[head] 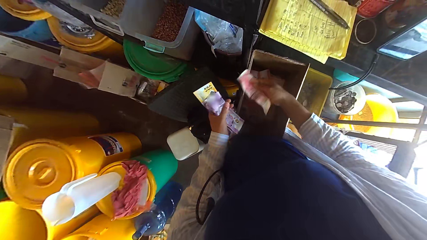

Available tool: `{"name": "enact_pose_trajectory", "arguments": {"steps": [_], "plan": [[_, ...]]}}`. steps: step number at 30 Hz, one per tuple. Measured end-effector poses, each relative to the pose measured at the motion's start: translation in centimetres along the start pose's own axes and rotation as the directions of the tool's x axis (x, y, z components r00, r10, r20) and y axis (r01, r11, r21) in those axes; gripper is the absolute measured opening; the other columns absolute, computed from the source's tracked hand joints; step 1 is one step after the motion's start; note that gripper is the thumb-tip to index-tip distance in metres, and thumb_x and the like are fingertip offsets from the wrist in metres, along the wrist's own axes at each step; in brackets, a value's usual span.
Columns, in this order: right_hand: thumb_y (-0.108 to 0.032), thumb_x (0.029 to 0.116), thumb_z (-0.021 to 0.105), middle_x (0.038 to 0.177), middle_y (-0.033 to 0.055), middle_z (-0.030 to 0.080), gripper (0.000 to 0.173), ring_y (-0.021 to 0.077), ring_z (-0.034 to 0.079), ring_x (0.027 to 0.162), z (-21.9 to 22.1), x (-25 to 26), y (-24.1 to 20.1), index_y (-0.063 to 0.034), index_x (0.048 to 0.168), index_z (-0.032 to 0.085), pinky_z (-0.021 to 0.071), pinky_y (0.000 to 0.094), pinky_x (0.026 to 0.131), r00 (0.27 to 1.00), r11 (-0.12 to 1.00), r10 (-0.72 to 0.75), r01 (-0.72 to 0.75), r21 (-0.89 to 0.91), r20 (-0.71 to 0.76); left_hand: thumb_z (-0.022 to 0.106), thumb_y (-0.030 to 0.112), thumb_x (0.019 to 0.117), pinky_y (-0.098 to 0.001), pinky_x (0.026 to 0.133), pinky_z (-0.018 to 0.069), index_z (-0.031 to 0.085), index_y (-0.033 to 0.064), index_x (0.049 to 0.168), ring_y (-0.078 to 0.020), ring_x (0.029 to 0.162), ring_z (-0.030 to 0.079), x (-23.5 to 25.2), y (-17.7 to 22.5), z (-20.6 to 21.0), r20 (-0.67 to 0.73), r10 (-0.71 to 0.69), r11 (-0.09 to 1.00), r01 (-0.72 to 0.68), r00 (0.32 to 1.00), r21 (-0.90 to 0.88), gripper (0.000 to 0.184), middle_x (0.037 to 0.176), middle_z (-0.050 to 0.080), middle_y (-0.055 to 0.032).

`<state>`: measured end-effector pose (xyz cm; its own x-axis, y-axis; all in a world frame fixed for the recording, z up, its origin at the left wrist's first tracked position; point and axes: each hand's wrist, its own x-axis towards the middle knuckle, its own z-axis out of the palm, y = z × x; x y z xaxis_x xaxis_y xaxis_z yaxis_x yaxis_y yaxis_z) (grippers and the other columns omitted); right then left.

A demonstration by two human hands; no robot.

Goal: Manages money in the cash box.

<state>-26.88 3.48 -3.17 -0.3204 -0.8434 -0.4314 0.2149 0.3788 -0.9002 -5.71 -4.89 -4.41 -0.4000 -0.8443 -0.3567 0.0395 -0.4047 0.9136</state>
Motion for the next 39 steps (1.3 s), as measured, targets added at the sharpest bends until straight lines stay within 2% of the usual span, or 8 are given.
{"name": "enact_pose_trajectory", "arguments": {"steps": [7,10,13,18,20,25,34,39], "plan": [[-0.036,0.1115,0.041,0.093,0.0134,0.065,0.045,0.0195,0.061,0.079,4.7,-1.5,0.3,0.0013,0.111,0.067,0.0531,0.0398,0.075,0.992,0.968,0.069,-0.092,-0.235,-0.105,0.059,0.012,0.1008,-0.0345,0.092,0.057,0.056,0.0016,0.133,-0.0131,0.105,0.067,0.4,0.2,0.6,-0.111,-0.041,0.99,0.056,0.993,0.13,0.034,0.118,0.068,-0.0098],[-0.035,0.1013,0.061,0.123,0.029,0.066,0.047,0.0425,0.064,0.115,2.4,3.0,12.2,0.0054,0.125,0.067,0.0505,0.062,0.099,0.999,0.731,-0.033,0.039,-0.681,0.022,0.052,0.005,0.0998,-0.0357,0.092,0.0583,0.053,0.0,0.13,-0.0158,0.104,0.07,0.5,0.9,-0.7,-0.057,-0.041,0.999,0.041,0.998,0.007,0.031,0.116,0.07,-0.0106],[-0.043,0.1024,0.058,0.165,0.0223,0.029,0.072,0.0455,0.025,0.152,3.2,4.7,15.9,-0.0079,0.16,0.034,0.0203,0.0693,0.119,0.943,0.435,0.325,-0.084,-0.897,0.069,0.053,0.002,0.0956,-0.034,0.087,0.06,0.056,0.0011,0.125,-0.0154,0.098,0.072,0.0,0.9,-0.7,-0.033,-0.061,0.998,0.061,0.998,-0.015,0.029,0.109,0.073,-0.0087],[-0.03,0.1009,0.063,0.141,0.0205,0.06,0.046,0.0413,0.056,0.131,2.0,5.1,14.2,-0.0111,0.143,0.059,0.042,0.0659,0.109,0.994,0.526,0.101,-0.08,-0.847,-0.032,0.058,0.006,0.0925,-0.035,0.082,0.0617,0.059,0.0023,0.119,-0.0167,0.092,0.073,0.2,0.3,-1.9,-0.051,-0.046,0.999,0.044,0.998,-0.025,0.027,0.102,0.074,-0.0081],[-0.016,0.1068,0.055,0.147,0.0201,0.055,0.039,0.0361,0.052,0.137,1.5,2.7,3.5,-0.0039,0.144,0.054,0.0392,0.056,0.116,0.866,0.527,0.5,-0.284,-0.801,0.022,0.056,0.006,0.0952,-0.035,0.081,0.0615,0.059,0.0031,0.119,-0.0166,0.091,0.073,0.3,0.3,-2.1,-0.061,-0.052,0.997,0.048,0.997,-0.057,0.024,0.1,0.074,-0.0078],[0.001,0.086,0.063,0.087,-0.0002,0.074,0.011,0.0052,0.068,0.081,-1.5,-3.5,-1.1,-0.0023,0.093,0.071,0.0584,0.026,0.077,0.791,0.992,-0.069,0.116,-0.038,0.608,0.057,0.006,0.0945,-0.0296,0.078,0.0591,0.059,0.0034,0.12,-0.0083,0.084,0.069,0.1,1.0,-0.7,-0.004,-0.074,0.996,0.074,0.997,0.044,0.026,0.094,0.07,-0.0023],[-0.004,0.095,0.068,0.098,0.0131,0.071,0.026,0.0187,0.068,0.072,4.8,-1.2,0.1,-0.001,0.121,0.065,0.0599,0.0366,0.065,0.931,0.928,-0.35,0.33,-0.175,-0.103,0.07,0.001,0.0884,-0.0287,0.089,0.0591,0.057,-0.0058,0.123,-0.008,0.097,0.069,-1.0,0.7,1.8,0.159,-0.03,0.989,0.006,0.987,0.148,0.038,0.104,0.071,-0.0068],[-0.023,0.1042,0.06,0.137,0.0251,0.06,0.045,0.0391,0.063,0.121,1.9,5.1,6.7,-0.0026,0.143,0.052,0.0513,0.0572,0.1,0.933,0.932,0.057,-0.177,-0.315,-0.355,0.036,0.003,0.0981,-0.0401,0.095,0.0576,0.047,-0.008,0.133,-0.0254,0.109,0.071,-0.5,-0.3,-0.4,0.187,-0.083,0.988,0.105,0.979,-0.112,0.038,0.121,0.07,-0.0198]]}}
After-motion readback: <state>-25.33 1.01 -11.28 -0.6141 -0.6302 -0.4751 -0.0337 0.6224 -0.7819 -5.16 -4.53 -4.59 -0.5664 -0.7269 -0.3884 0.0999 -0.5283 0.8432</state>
